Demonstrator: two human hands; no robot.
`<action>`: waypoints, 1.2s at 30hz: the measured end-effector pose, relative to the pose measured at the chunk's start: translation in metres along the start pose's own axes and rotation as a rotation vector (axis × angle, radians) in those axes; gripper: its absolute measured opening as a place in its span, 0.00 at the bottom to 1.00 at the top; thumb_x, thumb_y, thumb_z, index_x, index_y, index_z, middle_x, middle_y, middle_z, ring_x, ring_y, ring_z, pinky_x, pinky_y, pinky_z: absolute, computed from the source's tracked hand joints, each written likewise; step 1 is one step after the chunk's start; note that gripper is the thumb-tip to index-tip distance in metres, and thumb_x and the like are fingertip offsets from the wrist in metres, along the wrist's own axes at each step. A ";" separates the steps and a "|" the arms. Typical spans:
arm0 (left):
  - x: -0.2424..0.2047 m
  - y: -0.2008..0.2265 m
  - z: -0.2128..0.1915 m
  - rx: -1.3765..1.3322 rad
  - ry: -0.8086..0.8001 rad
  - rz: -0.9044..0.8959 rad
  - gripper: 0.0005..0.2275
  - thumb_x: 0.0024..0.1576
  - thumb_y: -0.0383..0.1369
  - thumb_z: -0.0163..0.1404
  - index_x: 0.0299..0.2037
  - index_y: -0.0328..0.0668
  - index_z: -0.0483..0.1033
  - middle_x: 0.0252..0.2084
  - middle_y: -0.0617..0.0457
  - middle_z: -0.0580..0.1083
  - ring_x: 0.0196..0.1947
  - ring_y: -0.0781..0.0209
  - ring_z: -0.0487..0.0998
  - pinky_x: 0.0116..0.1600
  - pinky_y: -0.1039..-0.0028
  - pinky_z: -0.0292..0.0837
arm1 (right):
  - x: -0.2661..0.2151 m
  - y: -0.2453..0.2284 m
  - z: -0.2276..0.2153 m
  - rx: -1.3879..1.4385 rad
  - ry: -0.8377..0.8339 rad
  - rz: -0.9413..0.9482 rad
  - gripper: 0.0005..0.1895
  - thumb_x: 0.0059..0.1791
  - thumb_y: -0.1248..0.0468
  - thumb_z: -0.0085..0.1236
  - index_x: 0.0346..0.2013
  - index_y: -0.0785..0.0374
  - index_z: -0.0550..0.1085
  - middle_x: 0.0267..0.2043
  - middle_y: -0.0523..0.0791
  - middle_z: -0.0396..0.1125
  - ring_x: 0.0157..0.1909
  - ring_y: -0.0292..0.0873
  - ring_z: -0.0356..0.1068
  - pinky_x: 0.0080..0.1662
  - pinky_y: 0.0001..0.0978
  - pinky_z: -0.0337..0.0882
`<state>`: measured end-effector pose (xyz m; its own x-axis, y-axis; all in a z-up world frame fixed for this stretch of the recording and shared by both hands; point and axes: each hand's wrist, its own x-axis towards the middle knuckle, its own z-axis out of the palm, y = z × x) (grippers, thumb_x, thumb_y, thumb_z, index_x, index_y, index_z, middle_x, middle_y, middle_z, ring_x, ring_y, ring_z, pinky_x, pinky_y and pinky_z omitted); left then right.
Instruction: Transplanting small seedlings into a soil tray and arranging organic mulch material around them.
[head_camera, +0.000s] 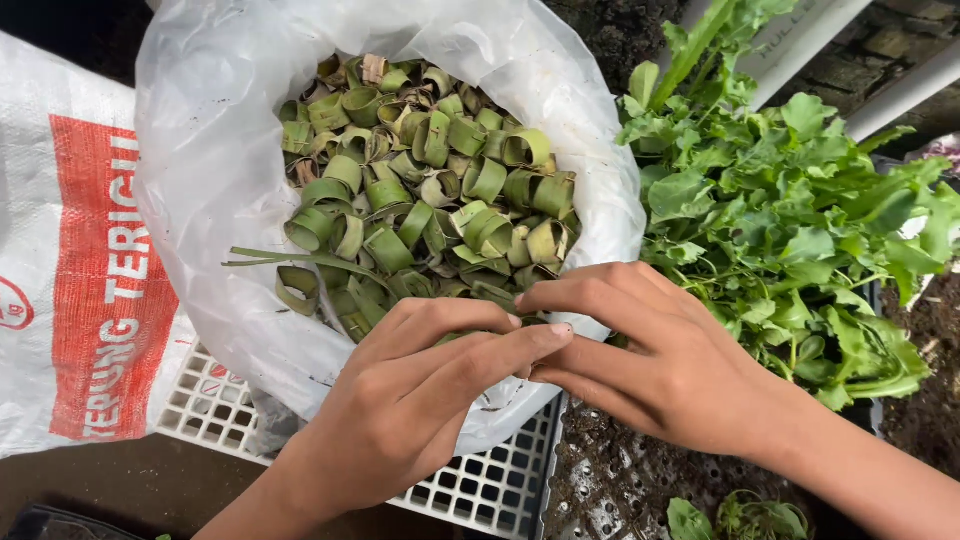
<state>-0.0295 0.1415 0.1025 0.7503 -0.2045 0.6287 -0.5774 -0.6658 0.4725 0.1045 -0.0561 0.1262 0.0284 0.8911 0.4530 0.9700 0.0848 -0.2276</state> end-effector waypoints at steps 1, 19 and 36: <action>0.004 0.004 0.005 -0.012 -0.012 0.017 0.15 0.67 0.19 0.38 0.62 0.37 0.70 0.46 0.49 0.79 0.55 0.52 0.78 0.54 0.63 0.70 | -0.009 -0.002 -0.004 -0.012 0.009 0.019 0.12 0.56 0.60 0.50 0.41 0.66 0.75 0.53 0.54 0.67 0.49 0.54 0.70 0.44 0.42 0.68; 0.063 0.075 0.104 0.157 -0.232 0.353 0.04 0.66 0.30 0.47 0.41 0.39 0.71 0.43 0.49 0.68 0.35 0.51 0.64 0.37 0.63 0.58 | -0.154 -0.068 -0.068 -0.086 0.152 0.385 0.09 0.55 0.63 0.48 0.44 0.65 0.73 0.56 0.53 0.66 0.51 0.54 0.70 0.52 0.45 0.71; 0.093 0.126 0.184 -0.117 -0.325 0.373 0.09 0.66 0.30 0.50 0.33 0.40 0.66 0.34 0.51 0.63 0.32 0.53 0.60 0.34 0.65 0.55 | -0.239 -0.103 -0.053 -0.268 0.346 0.605 0.20 0.55 0.57 0.47 0.46 0.76 0.70 0.43 0.57 0.67 0.43 0.55 0.70 0.47 0.44 0.74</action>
<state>0.0269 -0.0932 0.1065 0.5367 -0.6382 0.5519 -0.8434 -0.4238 0.3302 0.0102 -0.3020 0.0873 0.6077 0.5523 0.5707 0.7849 -0.5271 -0.3257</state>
